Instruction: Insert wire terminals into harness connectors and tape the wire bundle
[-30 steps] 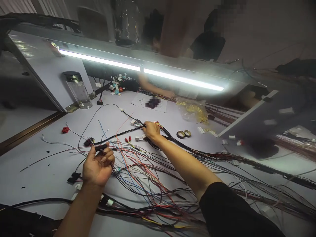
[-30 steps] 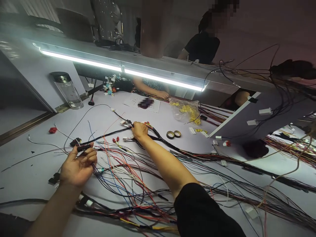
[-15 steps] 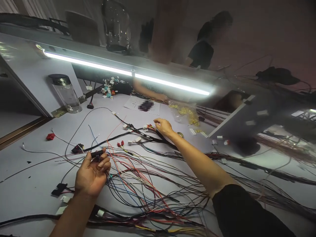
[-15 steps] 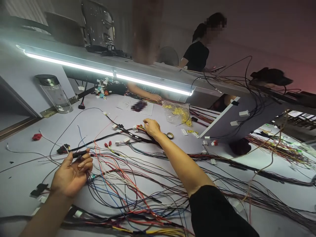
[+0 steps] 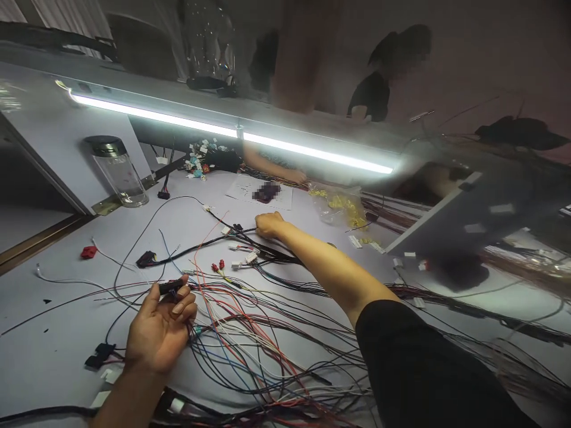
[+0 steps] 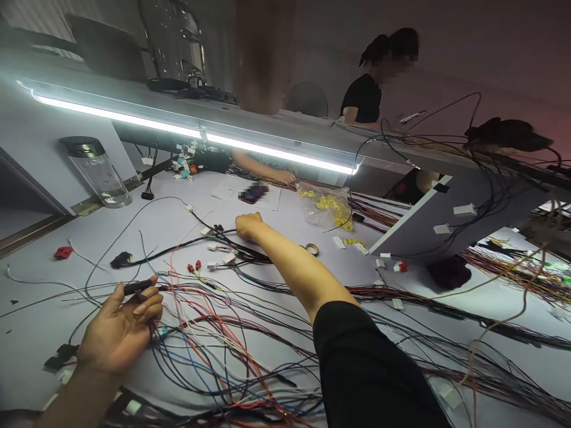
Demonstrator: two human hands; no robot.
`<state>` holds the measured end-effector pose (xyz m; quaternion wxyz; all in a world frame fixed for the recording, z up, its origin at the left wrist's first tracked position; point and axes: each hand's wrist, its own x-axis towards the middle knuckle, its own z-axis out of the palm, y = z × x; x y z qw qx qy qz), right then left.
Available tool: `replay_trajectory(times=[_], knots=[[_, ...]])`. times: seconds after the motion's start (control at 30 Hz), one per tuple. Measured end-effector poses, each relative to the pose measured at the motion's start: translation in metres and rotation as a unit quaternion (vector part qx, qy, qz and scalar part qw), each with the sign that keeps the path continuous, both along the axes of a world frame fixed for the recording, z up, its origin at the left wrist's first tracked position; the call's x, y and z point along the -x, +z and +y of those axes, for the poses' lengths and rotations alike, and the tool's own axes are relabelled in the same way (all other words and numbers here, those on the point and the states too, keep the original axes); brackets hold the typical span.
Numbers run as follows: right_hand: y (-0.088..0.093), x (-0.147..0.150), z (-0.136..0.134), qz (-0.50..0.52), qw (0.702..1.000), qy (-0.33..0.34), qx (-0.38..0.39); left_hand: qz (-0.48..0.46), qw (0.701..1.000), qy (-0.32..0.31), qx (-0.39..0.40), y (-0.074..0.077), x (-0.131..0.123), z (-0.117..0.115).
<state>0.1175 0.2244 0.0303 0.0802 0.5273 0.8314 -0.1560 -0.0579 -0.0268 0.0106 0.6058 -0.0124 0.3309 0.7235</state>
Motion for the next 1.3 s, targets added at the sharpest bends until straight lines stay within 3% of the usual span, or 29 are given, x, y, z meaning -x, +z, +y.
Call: replay_trajectory(times=[0.23,0.47,0.7,0.93,1.2,1.3], knots=[[0.006,-0.012,0.026,0.117,0.986,-0.118,-0.004,0.010,1.000,0.003,0.000,0.002,-0.001,0.000],[0.016,-0.025,0.029,0.186,0.952,-0.225,-0.087,-0.005,1.000,0.007,-0.001,0.002,-0.001,-0.001],[0.030,-0.016,0.011,0.223,0.957,-0.166,-0.087,-0.003,1.000,0.006,0.002,-0.002,0.000,0.001],[0.027,-0.010,0.001,0.307,0.915,-0.224,-0.138,-0.014,1.000,0.014,0.013,-0.001,-0.001,0.003],[0.033,-0.022,-0.024,0.455,0.886,-0.073,-0.050,-0.003,0.998,0.059,0.022,-0.001,0.006,0.002],[0.041,-0.025,-0.041,0.470,0.882,-0.007,0.013,0.009,0.993,0.116,0.017,0.002,0.010,0.003]])
